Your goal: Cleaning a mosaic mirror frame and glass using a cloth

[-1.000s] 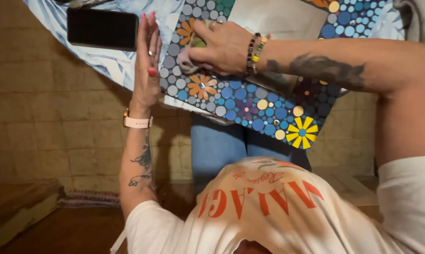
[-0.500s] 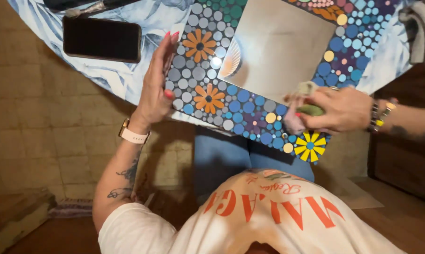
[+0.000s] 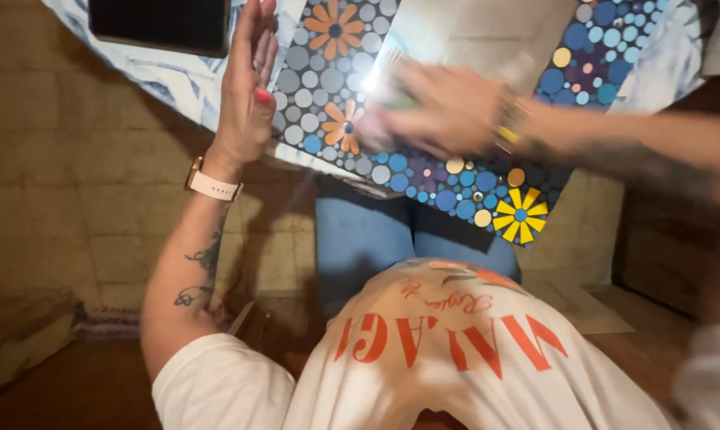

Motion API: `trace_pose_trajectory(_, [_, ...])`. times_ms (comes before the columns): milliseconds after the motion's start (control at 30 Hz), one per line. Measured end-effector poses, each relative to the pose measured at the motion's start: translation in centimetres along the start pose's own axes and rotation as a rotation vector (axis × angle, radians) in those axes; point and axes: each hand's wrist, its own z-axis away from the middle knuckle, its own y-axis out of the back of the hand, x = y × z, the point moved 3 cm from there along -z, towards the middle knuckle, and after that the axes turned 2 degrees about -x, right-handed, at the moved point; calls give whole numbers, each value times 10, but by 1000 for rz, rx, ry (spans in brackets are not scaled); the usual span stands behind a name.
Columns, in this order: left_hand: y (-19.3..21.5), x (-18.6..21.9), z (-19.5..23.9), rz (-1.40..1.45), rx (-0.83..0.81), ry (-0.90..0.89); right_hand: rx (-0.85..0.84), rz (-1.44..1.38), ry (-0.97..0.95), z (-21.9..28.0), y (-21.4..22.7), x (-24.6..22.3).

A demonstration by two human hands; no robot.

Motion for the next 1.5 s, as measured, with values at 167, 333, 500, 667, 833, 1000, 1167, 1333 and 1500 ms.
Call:
trace_pose_trajectory(167, [-2, 0, -3, -86, -68, -72, -221, 158, -286, 194, -46, -43])
trace_pose_trajectory(333, [-2, 14, -10, -76, -89, -8, -191, 184, -112, 169, -49, -33])
trace_pose_trajectory(500, [5, -8, -1, -45, -40, -27, -21, 64, 103, 2, -43, -5])
trace_pose_trajectory(667, [16, -56, 7, 642, 103, -57, 232, 164, 111, -101, -34, 12])
trace_pose_trajectory(833, [27, -54, 11, 498, 75, -22, -129, -235, -359, -53, 2, -17])
trace_pose_trajectory(1000, [23, -37, 8, 420, 71, -29, -634, -696, -1247, 107, -20, -46])
trace_pose_trajectory(1167, [21, -33, 7, 327, 10, -51, -216, 251, -304, 213, -61, -66])
trace_pose_trajectory(1333, [28, -42, 10, 375, 34, -63, -234, 117, -60, 72, -62, -23])
trace_pose_trajectory(1500, [29, -73, 17, 525, 150, -8, -140, 27, 42, -89, -42, 1])
